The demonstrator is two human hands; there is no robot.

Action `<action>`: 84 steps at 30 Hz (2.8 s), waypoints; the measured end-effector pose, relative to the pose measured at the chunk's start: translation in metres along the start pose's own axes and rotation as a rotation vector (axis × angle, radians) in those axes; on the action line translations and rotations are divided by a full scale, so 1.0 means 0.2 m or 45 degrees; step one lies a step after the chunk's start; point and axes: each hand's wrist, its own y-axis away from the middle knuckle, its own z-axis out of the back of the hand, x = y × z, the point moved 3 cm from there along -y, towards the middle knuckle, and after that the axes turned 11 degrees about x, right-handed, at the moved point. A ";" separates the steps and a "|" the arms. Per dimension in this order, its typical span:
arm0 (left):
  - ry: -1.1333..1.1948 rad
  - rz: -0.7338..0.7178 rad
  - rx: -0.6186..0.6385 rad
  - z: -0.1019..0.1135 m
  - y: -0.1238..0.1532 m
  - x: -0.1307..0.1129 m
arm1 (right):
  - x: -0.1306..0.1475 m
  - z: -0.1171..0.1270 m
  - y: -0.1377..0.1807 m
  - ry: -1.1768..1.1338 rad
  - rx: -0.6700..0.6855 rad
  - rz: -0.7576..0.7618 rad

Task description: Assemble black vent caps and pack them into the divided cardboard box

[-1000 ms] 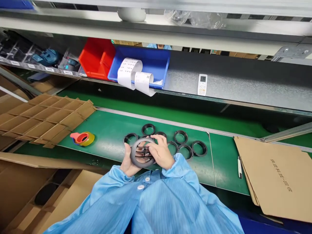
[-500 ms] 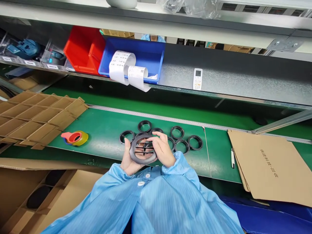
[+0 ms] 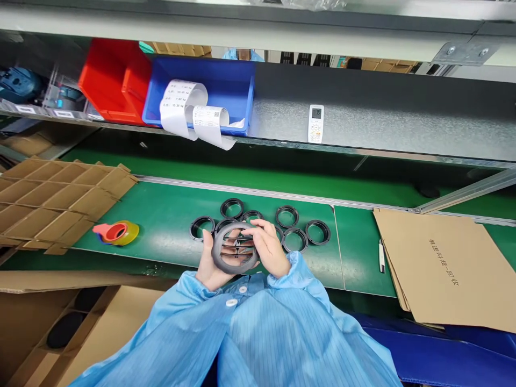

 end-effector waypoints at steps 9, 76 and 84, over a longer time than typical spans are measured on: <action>0.031 -0.008 -0.071 -0.07 -0.05 0.02 | -0.05 0.06 -0.02 -0.095 0.020 0.016; -0.175 -0.140 -0.494 -0.06 -0.09 0.05 | -0.22 -0.02 -0.08 0.184 0.579 0.209; -0.190 -0.144 -0.284 -0.02 -0.05 0.05 | -0.13 0.07 -0.13 0.329 0.347 0.356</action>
